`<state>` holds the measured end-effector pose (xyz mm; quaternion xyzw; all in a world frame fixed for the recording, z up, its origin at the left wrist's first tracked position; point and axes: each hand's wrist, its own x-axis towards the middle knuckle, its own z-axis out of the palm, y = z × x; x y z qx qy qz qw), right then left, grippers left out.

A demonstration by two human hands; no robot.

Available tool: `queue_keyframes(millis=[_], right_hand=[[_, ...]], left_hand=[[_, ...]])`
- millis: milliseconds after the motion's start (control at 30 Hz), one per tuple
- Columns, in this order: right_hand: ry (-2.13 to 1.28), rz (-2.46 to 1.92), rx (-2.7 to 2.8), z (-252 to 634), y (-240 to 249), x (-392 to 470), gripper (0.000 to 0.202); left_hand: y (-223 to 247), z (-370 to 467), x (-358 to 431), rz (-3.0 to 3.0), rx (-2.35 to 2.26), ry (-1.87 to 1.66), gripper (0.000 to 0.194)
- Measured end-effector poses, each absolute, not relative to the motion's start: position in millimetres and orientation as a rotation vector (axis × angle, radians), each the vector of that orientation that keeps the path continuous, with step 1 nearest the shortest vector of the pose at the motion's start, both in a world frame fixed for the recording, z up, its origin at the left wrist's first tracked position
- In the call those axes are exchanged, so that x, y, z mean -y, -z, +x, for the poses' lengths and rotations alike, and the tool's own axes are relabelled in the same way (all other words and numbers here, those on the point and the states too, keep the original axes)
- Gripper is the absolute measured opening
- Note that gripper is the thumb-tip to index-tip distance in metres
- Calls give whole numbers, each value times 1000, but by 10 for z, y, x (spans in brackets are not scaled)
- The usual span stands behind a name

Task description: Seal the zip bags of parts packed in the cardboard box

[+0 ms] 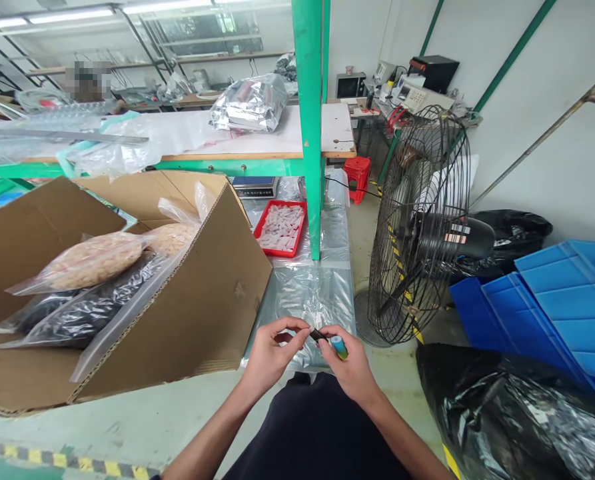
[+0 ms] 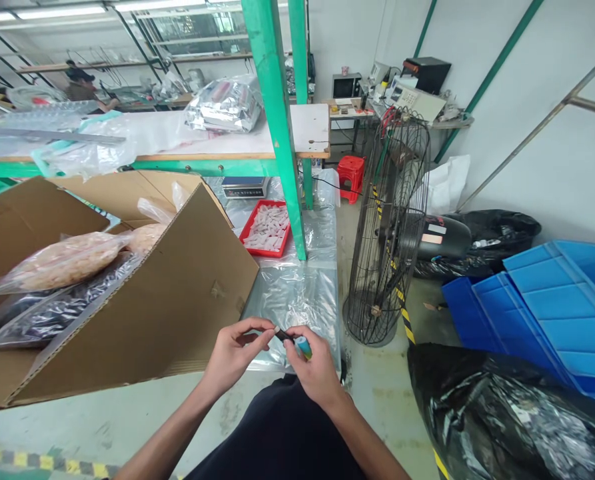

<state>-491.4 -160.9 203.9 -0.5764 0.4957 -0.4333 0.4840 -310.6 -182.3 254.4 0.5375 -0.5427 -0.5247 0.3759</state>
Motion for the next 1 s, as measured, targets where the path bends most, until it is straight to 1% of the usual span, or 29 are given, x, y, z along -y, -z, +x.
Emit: queue_keyframes(millis=[333, 700, 833, 1000], right_hand=[[1102, -1410, -1223, -4859, -2001, 1535, 16], [1114, -1513, -1248, -4862, -2066, 1482, 11], [1130, -1529, -1255, -4875, -2106, 1480, 12], [1167, -1346, -1284, -4786, -2213, 1533, 18]], left_hand=[[-2629, -3071, 1822, 1336, 1487, 1295, 16], [-2694, -3004, 1817, 1336, 1555, 1367, 13], [-2704, -3012, 1792, 1337, 1637, 1310, 12], [-2681, -3053, 1798, 1317, 1613, 1195, 14]])
